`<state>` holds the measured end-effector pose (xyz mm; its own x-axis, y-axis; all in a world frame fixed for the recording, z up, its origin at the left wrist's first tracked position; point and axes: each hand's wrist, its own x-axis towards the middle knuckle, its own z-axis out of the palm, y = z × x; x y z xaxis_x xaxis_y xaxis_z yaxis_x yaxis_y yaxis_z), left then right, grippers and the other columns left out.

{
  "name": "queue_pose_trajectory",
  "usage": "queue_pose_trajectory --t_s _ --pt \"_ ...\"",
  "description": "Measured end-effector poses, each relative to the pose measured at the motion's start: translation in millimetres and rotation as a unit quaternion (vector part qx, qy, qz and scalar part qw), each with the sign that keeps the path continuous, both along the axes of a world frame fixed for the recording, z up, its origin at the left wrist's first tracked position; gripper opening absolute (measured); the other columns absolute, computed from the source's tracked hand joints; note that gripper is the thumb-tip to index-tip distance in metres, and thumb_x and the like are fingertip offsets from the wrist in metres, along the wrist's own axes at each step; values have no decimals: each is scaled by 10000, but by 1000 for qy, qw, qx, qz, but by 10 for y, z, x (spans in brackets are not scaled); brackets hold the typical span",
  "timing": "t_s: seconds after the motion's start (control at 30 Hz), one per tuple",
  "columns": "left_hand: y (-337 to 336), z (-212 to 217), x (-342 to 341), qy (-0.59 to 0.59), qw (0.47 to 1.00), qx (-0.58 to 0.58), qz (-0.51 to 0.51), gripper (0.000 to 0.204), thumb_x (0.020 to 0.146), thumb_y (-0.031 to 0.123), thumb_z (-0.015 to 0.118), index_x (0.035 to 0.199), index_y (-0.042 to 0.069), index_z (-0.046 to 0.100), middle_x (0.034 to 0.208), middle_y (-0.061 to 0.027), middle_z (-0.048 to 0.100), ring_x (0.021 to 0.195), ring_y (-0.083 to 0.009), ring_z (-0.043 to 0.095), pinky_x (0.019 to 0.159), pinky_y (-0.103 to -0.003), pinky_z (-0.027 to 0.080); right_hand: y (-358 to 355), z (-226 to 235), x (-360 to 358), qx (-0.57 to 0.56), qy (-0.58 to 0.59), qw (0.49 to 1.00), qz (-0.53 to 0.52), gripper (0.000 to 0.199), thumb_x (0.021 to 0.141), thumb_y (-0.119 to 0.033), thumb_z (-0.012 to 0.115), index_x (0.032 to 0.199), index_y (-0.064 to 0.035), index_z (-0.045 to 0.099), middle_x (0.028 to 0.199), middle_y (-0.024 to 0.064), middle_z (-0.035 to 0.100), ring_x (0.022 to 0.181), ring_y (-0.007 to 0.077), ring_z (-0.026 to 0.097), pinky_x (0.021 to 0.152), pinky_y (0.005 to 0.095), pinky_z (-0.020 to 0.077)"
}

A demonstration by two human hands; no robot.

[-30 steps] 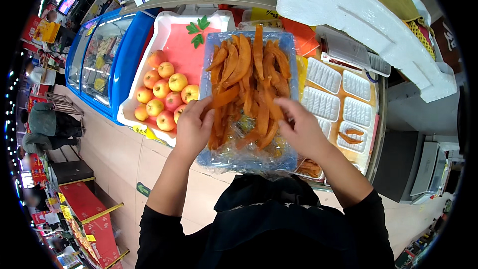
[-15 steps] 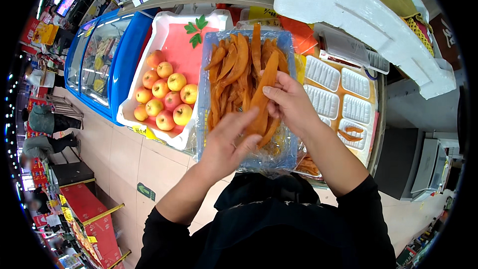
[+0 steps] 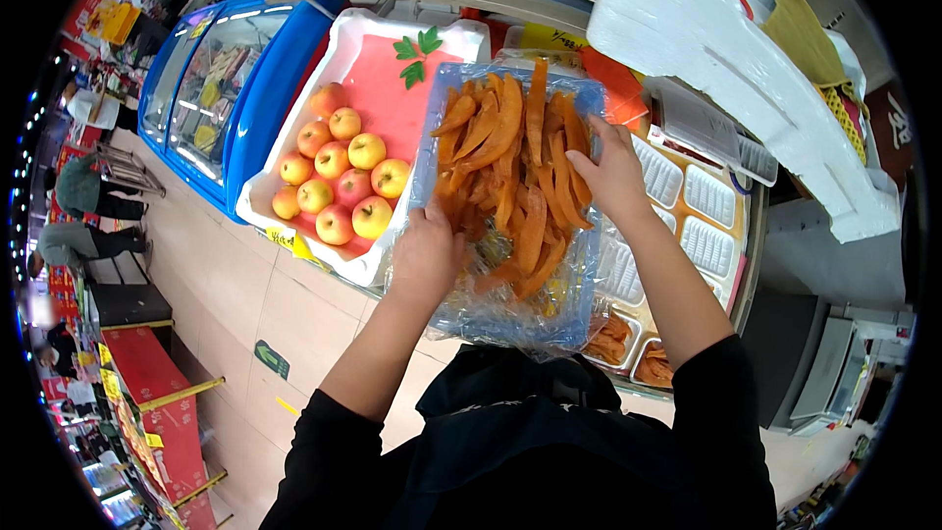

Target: The person picks up long, fried dough sticks from a large plastic bag and places them into white styrofoam trays. The person handles the food items by hand, arranging them neatly within the containers on a display counter.

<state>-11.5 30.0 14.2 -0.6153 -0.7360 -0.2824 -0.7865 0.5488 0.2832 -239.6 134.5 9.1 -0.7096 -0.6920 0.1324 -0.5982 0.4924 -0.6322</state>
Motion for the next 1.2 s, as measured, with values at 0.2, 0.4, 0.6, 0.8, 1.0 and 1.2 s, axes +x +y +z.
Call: queue_pose_trajectory --t_s 0.2,0.4,0.6,0.8,1.0,1.2 --pt "-60 -218 -33 28 991 -104 -84 495 820 148 564 1256 -42 425 1067 -192 526 948 -347 578 770 -425 522 79 -77 -10 -15 55 997 60 361 863 -136 601 1202 -26 545 1102 171 558 945 332 581 855 371 460" --pt "127 -325 99 169 982 -76 -30 419 812 80 541 1220 5 482 1086 -187 542 948 -376 574 790 -432 505 88 139 450 -88 170 952 239 198 822 -128 578 1010 -66 578 1018 127 558 967 309 559 816 401 477" --pt "130 -141 354 272 952 142 -8 350 841 55 514 1185 -2 482 1041 -271 589 942 -442 565 795 -466 471 -220 -25 1008 -25 164 882 441 187 776 -103 569 952 -46 544 1019 108 545 1072 283 522 933 385 409" --pt "236 -123 608 258 947 190 -39 221 842 39 514 1052 -27 537 954 -243 613 911 -418 587 797 -445 477 -424 -172 1161 72 226 837 494 194 799 -101 522 988 -62 541 1005 111 543 1037 258 507 915 359 393" --pt "107 -224 630 182 981 17 -59 267 834 60 539 1091 -12 535 991 -213 590 885 -376 608 748 -427 506 -219 -247 1064 105 312 806 492 173 765 -149 570 925 -86 583 994 83 516 1012 259 493 895 344 395" --pt "-15 -174 198 29 988 -90 -125 372 796 64 566 1141 -51 487 1033 -190 550 919 -317 622 694 -377 553 64 -92 917 8 221 851 476 152 764 -143 600 881 -68 539 966 109 508 873 295 559 773 386 467"
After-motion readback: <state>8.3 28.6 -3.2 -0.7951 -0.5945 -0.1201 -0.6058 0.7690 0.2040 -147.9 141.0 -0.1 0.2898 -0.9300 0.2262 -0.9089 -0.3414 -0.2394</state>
